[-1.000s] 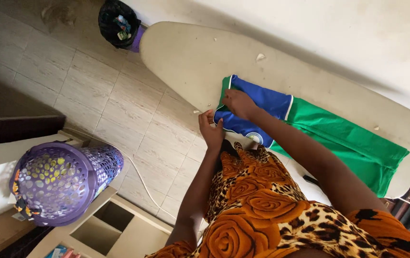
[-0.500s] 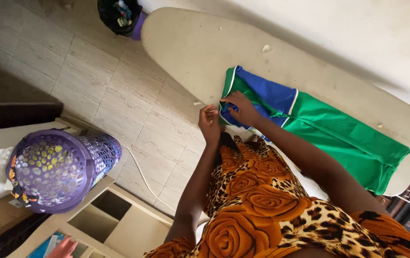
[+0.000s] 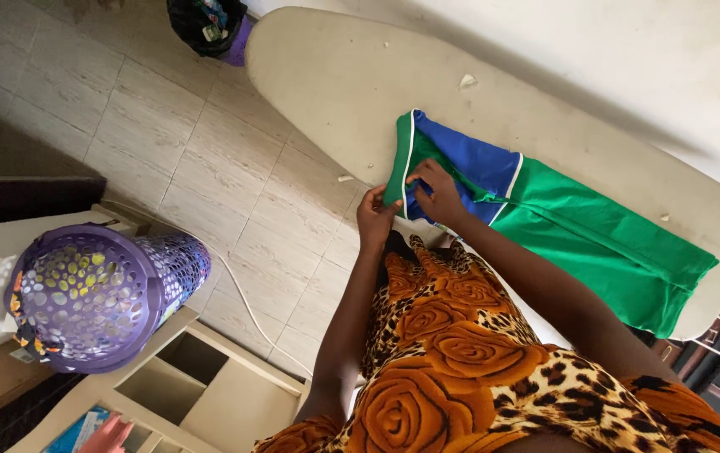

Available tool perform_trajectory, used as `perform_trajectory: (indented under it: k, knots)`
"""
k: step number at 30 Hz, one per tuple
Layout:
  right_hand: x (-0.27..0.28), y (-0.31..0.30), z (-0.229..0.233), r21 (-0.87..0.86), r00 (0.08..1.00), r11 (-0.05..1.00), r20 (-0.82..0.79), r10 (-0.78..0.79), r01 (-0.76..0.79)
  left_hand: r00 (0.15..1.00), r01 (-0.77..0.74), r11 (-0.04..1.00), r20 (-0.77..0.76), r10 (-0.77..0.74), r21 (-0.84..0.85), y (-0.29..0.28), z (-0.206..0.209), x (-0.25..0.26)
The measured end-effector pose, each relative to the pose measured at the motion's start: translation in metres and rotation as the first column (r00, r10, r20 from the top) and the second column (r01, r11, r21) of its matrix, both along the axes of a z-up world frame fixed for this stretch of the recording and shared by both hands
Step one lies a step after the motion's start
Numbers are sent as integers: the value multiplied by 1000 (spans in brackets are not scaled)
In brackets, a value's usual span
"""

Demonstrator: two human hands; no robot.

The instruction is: Folding a green and blue polo shirt on an ironing board after buttoning it.

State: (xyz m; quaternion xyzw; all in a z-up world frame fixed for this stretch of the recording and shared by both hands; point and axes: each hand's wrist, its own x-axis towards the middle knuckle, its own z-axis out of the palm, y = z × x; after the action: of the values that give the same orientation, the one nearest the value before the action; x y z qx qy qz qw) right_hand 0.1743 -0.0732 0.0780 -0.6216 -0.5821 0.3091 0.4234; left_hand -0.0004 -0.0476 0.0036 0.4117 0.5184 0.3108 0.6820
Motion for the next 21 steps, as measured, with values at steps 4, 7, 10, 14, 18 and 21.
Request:
perform_trajectory:
  k: [4, 7, 10, 14, 18, 21]
  knots:
    - [2, -3, 2, 49, 1000, 999, 22, -11, 9, 998, 33, 999, 47, -32, -36, 13, -6, -3]
    - [3, -4, 4, 108, 999, 994, 36, 19, -23, 991, 80, 997, 108, -82, 16, 23, -13, -10]
    - [4, -7, 1, 37, 1000, 999, 26, 2, -3, 981, 94, 995, 170, -96, 20, 32, -9, -12]
    - [4, -8, 1, 74, 995, 996, 85, 49, -55, 979, 86, 996, 187, -83, -4, 34, -30, -7]
    - [1, -7, -9, 149, 984, 983, 158, 82, -106, 995, 98, 994, -18, -100, -52, 43, 4, 6]
    - [-2, -7, -14, 153, 980, 980, 171, 99, -126, 984, 113, 993, -138, -115, -27, 46, -4, 8]
